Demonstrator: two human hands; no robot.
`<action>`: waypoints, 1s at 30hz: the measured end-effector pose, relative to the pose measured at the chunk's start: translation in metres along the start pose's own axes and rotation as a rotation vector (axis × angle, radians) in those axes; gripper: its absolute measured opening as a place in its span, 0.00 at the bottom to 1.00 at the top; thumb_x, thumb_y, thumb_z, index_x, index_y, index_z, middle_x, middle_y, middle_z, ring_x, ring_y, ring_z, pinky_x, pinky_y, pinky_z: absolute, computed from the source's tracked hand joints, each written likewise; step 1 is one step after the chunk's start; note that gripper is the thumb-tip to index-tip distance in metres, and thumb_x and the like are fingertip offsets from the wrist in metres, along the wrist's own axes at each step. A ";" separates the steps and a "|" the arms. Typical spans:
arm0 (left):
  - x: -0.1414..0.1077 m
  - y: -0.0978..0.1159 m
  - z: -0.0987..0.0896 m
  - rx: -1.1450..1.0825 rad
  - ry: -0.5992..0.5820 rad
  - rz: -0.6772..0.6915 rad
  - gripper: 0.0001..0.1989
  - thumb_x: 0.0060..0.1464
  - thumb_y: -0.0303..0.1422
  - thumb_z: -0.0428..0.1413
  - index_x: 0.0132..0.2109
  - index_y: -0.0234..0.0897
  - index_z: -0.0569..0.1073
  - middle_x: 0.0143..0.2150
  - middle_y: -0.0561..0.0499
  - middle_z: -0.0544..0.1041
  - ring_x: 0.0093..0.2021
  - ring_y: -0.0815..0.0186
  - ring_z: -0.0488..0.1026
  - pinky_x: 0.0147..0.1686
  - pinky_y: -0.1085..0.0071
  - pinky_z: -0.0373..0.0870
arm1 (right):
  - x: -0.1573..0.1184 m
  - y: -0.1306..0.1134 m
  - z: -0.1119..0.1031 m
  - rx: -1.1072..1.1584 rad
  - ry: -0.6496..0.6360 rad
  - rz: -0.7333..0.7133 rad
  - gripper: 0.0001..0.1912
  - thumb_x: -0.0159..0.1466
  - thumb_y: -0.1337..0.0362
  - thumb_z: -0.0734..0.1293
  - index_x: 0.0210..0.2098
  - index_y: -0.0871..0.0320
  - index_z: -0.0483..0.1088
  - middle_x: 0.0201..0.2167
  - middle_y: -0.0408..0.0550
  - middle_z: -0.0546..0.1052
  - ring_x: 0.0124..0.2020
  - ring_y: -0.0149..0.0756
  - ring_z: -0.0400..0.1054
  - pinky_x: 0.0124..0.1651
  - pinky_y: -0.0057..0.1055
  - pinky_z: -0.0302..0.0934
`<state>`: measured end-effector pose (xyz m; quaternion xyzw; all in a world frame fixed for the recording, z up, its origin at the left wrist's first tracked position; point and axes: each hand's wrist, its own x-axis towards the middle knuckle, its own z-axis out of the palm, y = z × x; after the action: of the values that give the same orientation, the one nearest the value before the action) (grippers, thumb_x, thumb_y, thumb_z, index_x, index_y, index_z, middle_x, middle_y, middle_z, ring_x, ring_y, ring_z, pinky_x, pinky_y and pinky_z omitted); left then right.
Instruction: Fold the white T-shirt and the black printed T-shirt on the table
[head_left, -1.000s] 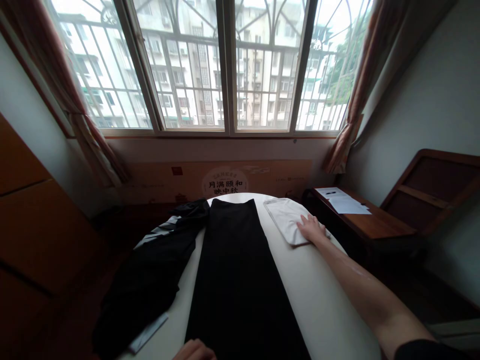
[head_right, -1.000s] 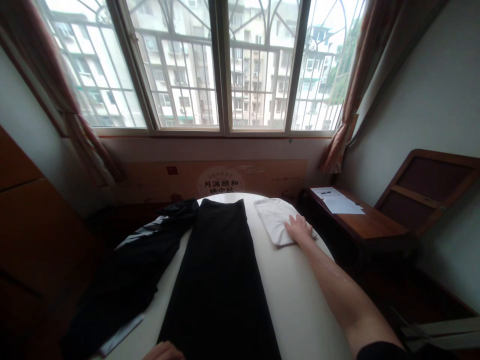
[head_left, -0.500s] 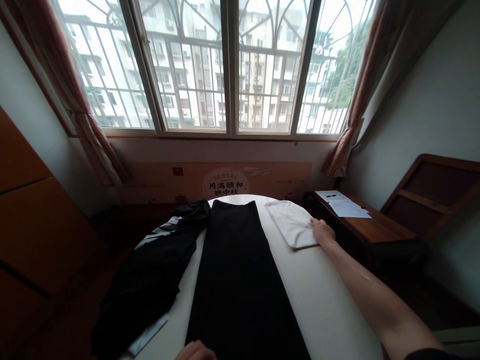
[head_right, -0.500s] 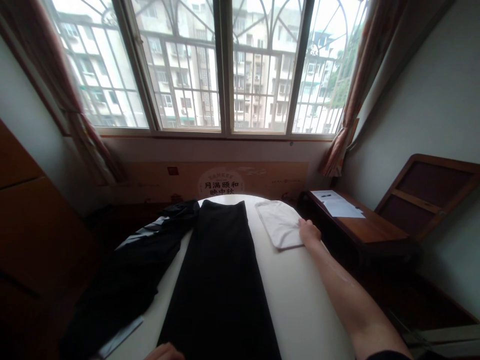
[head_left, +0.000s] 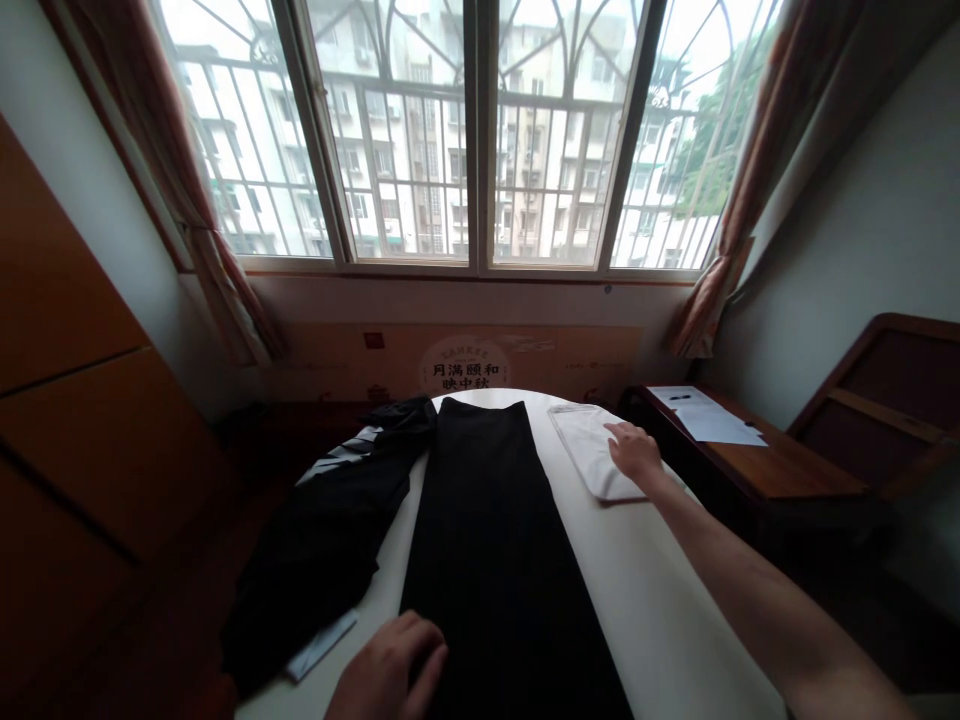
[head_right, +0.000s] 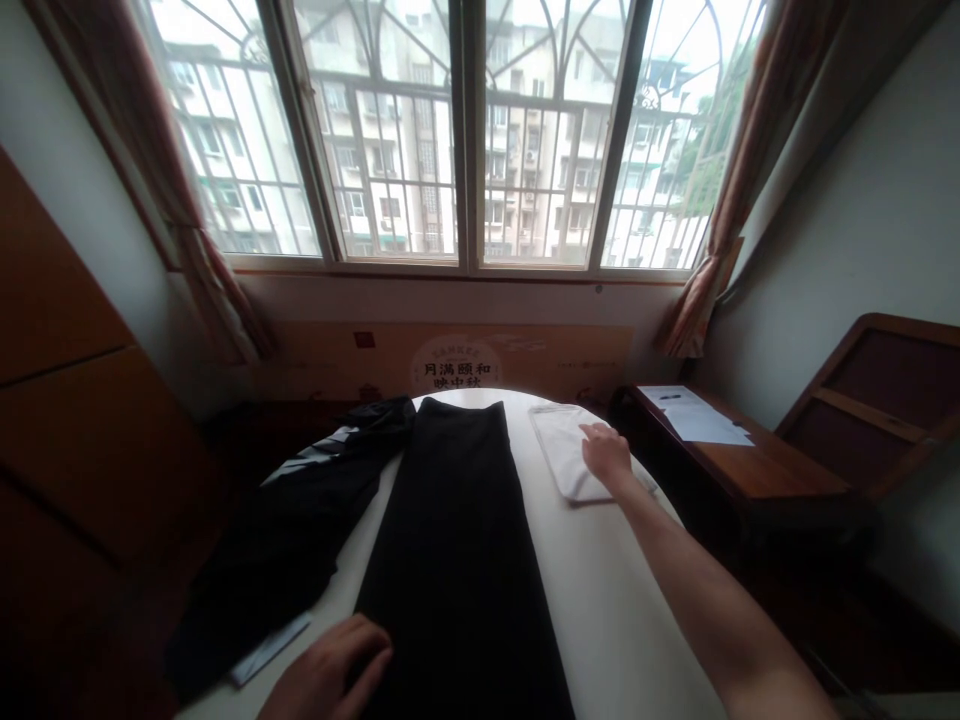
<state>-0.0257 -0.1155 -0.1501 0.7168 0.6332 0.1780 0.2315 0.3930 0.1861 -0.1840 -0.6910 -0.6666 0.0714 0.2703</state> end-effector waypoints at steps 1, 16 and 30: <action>0.012 0.003 -0.006 0.043 0.032 -0.024 0.11 0.62 0.35 0.52 0.40 0.43 0.80 0.42 0.49 0.80 0.43 0.58 0.78 0.46 0.66 0.73 | 0.005 -0.016 0.007 0.087 -0.031 -0.030 0.24 0.69 0.65 0.61 0.63 0.56 0.68 0.61 0.59 0.70 0.63 0.53 0.61 0.65 0.46 0.53; 0.316 -0.021 -0.050 0.253 0.118 -0.233 0.16 0.63 0.35 0.59 0.55 0.35 0.74 0.58 0.42 0.73 0.56 0.56 0.73 0.55 0.56 0.71 | 0.060 -0.149 0.110 0.679 -0.363 0.233 0.49 0.60 0.58 0.72 0.72 0.48 0.42 0.60 0.62 0.70 0.48 0.47 0.76 0.40 0.39 0.73; 0.404 -0.067 -0.054 0.219 -0.027 -0.279 0.16 0.64 0.38 0.58 0.55 0.37 0.73 0.55 0.45 0.74 0.51 0.59 0.75 0.49 0.57 0.76 | 0.080 -0.141 0.130 0.568 -0.333 -0.170 0.43 0.54 0.77 0.63 0.68 0.48 0.63 0.61 0.45 0.74 0.60 0.40 0.69 0.65 0.36 0.60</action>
<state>-0.0560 0.2965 -0.1584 0.6454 0.7388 0.0642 0.1830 0.2170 0.2941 -0.2072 -0.5089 -0.7103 0.3435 0.3443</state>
